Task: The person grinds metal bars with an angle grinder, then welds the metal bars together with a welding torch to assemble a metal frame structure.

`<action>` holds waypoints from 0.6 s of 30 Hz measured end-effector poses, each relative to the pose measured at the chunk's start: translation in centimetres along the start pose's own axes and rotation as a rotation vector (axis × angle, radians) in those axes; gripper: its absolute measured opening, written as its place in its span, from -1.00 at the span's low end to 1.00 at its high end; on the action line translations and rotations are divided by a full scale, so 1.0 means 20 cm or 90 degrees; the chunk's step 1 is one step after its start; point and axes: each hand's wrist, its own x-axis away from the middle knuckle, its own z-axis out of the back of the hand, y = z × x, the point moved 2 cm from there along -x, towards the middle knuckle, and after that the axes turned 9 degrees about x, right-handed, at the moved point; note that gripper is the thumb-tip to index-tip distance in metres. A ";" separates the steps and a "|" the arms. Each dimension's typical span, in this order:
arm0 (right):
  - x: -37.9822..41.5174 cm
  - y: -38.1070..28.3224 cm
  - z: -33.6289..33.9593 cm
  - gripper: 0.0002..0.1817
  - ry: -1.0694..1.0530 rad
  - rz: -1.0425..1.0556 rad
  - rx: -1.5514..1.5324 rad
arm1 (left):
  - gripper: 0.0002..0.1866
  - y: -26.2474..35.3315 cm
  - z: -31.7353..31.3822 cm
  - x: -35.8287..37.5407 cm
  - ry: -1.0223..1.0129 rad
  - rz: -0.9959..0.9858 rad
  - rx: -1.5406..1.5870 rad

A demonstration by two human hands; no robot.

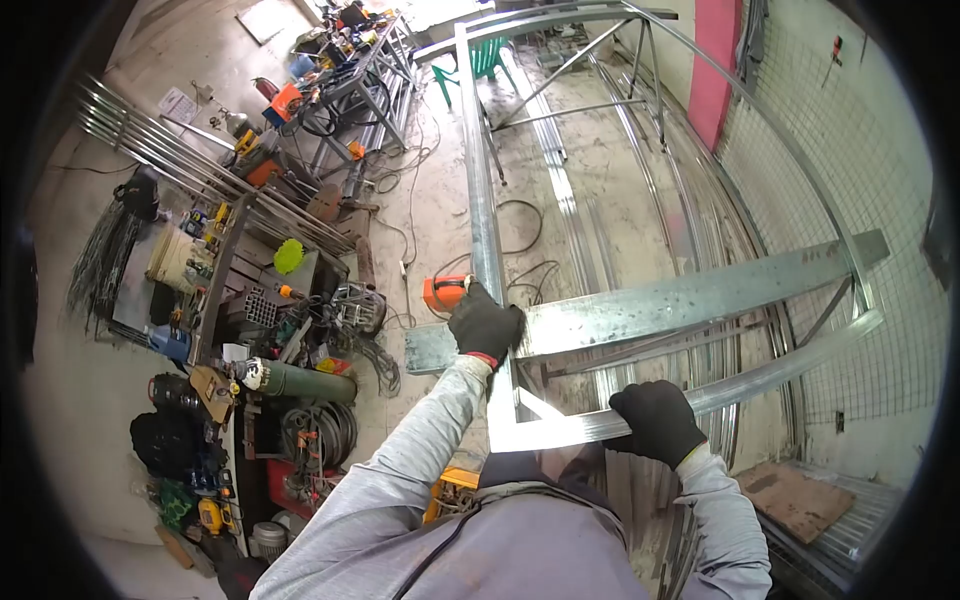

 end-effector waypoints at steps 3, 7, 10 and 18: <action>0.02 0.00 -0.02 -0.40 -0.047 0.005 0.021 | -0.19 0.00 -0.01 0.00 0.012 -0.011 -0.006; 0.02 0.01 -0.03 -0.38 0.028 0.032 0.018 | -0.06 0.01 0.01 0.01 0.022 -0.016 0.029; 0.02 0.01 -0.02 -0.35 0.051 0.048 0.016 | -0.02 0.01 0.01 0.01 -0.001 -0.004 0.045; 0.11 -0.21 0.10 -0.09 0.127 -0.061 0.117 | -0.07 -0.09 -0.07 -0.03 0.065 -0.077 0.142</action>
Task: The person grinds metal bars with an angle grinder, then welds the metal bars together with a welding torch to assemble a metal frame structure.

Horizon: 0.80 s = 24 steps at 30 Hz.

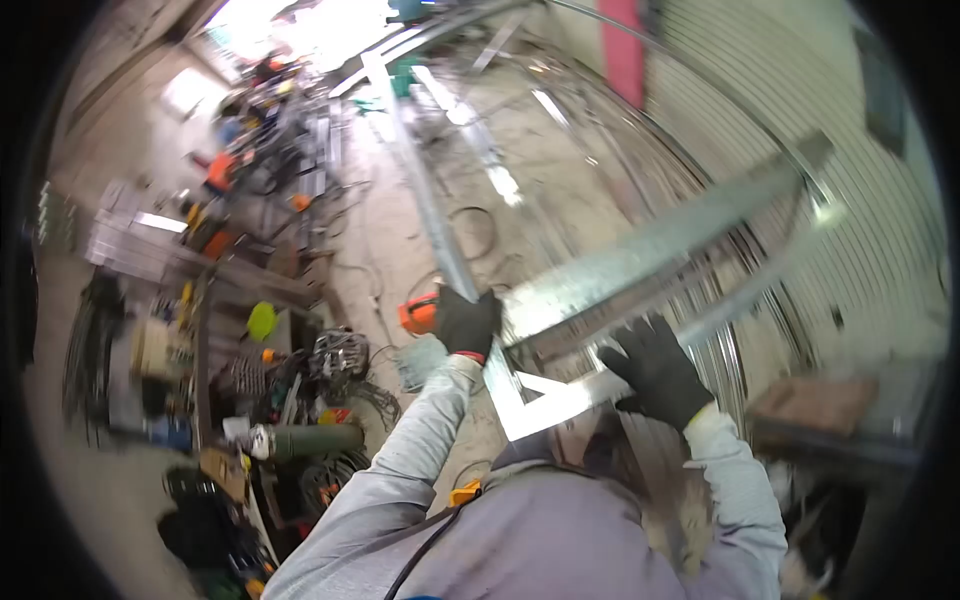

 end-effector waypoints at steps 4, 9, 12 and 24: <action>0.28 -0.26 -0.16 -0.17 0.230 -0.289 -0.337 | -0.18 -0.04 0.04 -0.02 -0.097 0.004 0.051; 0.90 -0.81 -0.52 -0.27 0.192 -0.694 -0.108 | 0.00 0.14 0.20 0.08 -0.154 0.146 0.334; 1.34 -1.18 -0.85 -0.33 0.055 -1.077 -0.335 | -0.04 0.06 0.19 0.06 -0.166 0.120 0.352; 2.59 -1.81 -1.32 -0.64 -0.089 -0.918 -0.306 | -0.55 0.64 0.14 0.86 -0.397 -0.181 0.314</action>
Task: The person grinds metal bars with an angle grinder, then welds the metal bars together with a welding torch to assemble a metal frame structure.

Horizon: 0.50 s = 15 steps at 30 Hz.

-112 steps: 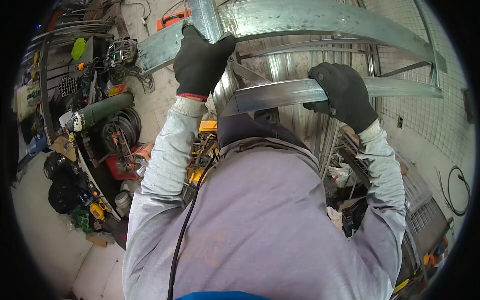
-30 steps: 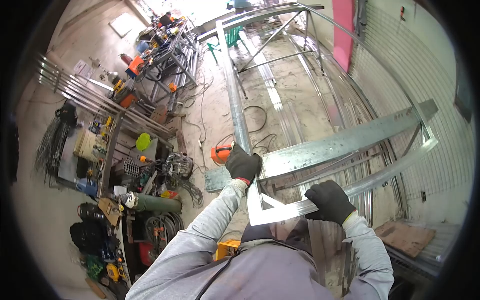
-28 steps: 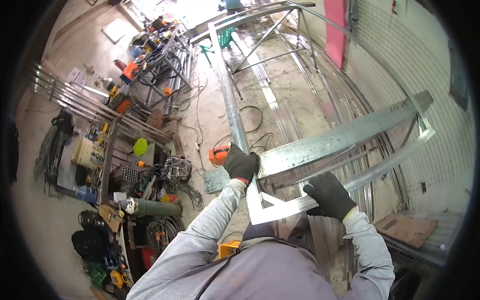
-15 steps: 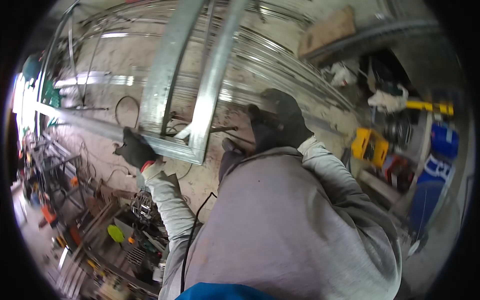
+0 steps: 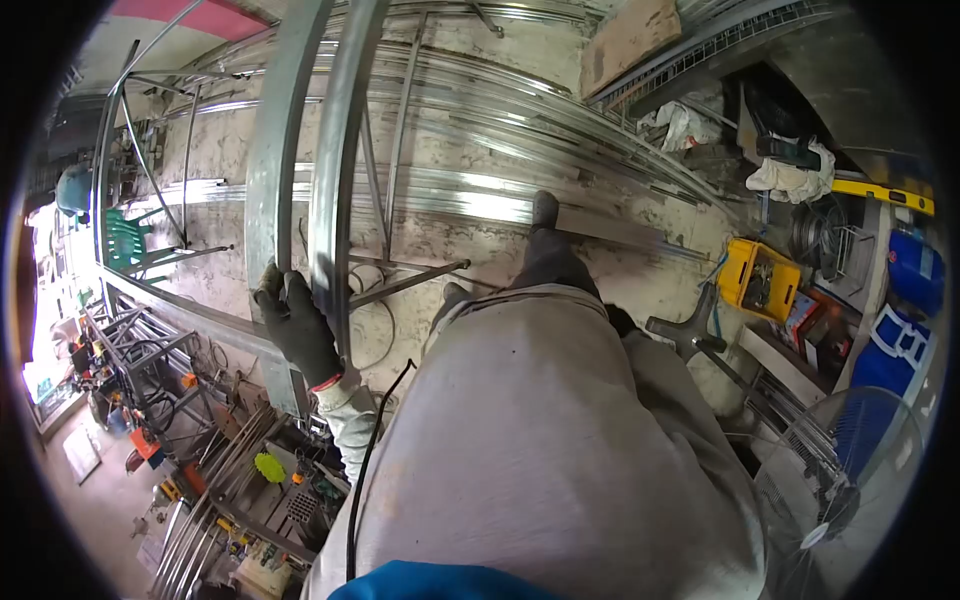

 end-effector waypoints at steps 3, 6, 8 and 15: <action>-0.63 -0.02 0.03 -0.72 0.059 0.081 0.038 | -0.61 0.12 -0.28 0.02 -0.024 0.032 0.116; -0.74 0.20 0.16 -0.81 0.155 0.128 0.091 | -0.62 0.30 -0.51 0.01 -0.073 0.025 0.118; -0.91 0.31 0.38 -0.84 0.215 0.129 0.112 | -0.62 0.41 -0.63 0.01 -0.090 0.013 0.098; -1.09 0.42 0.68 -0.50 0.287 -0.185 -0.332 | -0.54 0.44 -0.83 -0.23 -0.054 -0.090 -0.054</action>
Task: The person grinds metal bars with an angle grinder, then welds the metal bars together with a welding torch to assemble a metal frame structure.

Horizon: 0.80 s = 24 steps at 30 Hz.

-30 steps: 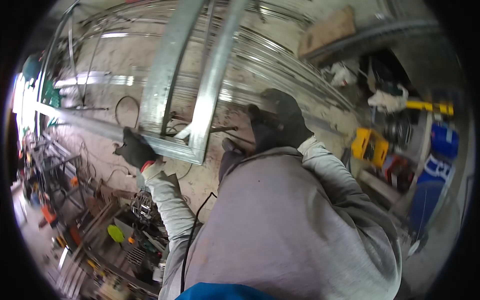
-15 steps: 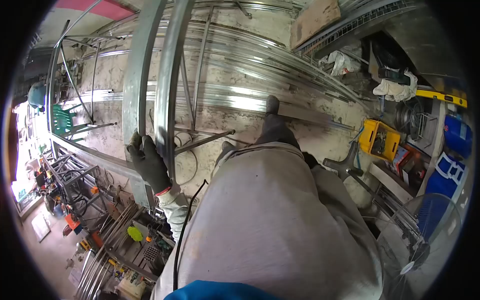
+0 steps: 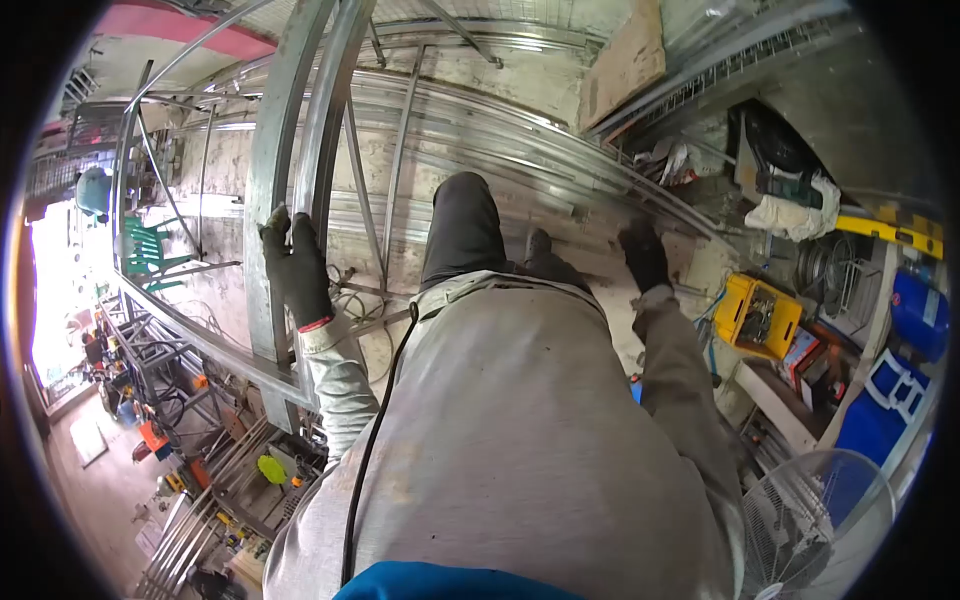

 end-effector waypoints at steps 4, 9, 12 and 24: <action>0.04 0.40 -0.24 -0.52 -0.147 0.055 -0.009 | -0.55 -0.09 -0.05 -0.11 0.081 -0.042 0.039; -0.33 0.02 -0.30 -0.68 -0.158 0.187 0.100 | -0.57 0.08 -0.26 -0.20 0.043 -0.004 0.080; -0.67 -0.52 -0.29 -0.71 -0.219 -0.190 -0.237 | -0.55 0.10 -0.43 -0.38 -0.011 0.059 0.182; -1.94 -1.94 -0.24 -0.59 -0.189 0.191 -0.259 | -0.15 0.23 -0.93 -1.02 -0.081 -0.106 -0.212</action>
